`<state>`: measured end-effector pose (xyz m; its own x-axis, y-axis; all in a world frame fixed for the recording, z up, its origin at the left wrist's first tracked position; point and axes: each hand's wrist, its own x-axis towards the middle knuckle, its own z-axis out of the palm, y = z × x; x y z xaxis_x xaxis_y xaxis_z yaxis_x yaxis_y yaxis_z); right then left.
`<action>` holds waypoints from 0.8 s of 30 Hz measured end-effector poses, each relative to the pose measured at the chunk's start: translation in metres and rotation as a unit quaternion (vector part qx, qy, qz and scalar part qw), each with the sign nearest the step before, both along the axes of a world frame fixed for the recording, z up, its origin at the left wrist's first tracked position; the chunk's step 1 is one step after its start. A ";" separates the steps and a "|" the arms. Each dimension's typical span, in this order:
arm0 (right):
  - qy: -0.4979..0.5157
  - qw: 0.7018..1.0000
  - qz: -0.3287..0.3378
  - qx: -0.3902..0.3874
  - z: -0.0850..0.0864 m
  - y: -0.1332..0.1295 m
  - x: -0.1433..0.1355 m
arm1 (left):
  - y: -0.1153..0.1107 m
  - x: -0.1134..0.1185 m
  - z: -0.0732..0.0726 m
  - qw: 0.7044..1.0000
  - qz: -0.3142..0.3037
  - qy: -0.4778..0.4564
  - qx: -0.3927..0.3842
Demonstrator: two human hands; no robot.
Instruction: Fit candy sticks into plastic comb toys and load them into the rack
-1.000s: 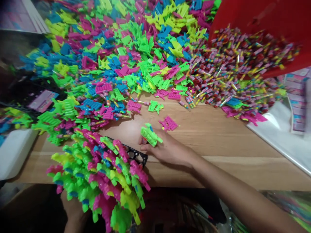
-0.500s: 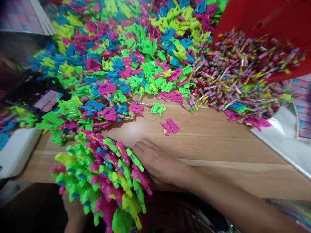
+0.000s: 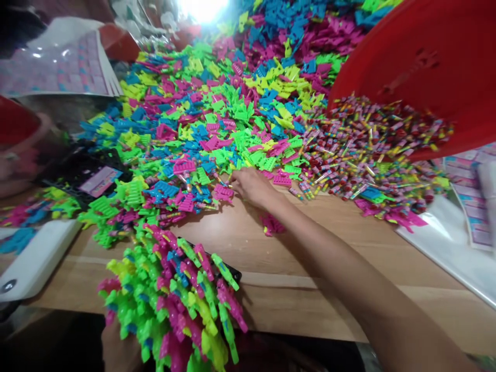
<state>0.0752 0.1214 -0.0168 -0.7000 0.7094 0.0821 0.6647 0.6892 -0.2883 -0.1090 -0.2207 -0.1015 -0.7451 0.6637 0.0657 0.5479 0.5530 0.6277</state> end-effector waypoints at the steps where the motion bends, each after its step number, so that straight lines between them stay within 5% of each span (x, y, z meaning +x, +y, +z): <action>1: -0.025 1.000 -0.005 -0.005 -0.002 -0.001 -0.001 | 0.000 0.000 0.000 1.000 0.005 -0.004 0.002; 7: -0.026 0.996 -0.049 -0.076 0.005 -0.026 0.024 | 0.001 0.003 0.003 0.999 0.040 -0.020 -0.018; 15: 0.025 0.981 0.192 -0.003 -0.008 -0.037 0.062 | 0.002 0.007 0.014 0.997 0.057 -0.021 -0.039; 19: 0.052 0.983 0.176 -0.021 -0.015 -0.045 0.066 | 0.008 0.012 0.024 0.998 0.051 -0.026 -0.031; 24: 0.156 0.971 0.088 -0.160 -0.008 -0.079 0.080 | 0.009 0.010 0.022 0.996 0.081 -0.044 -0.017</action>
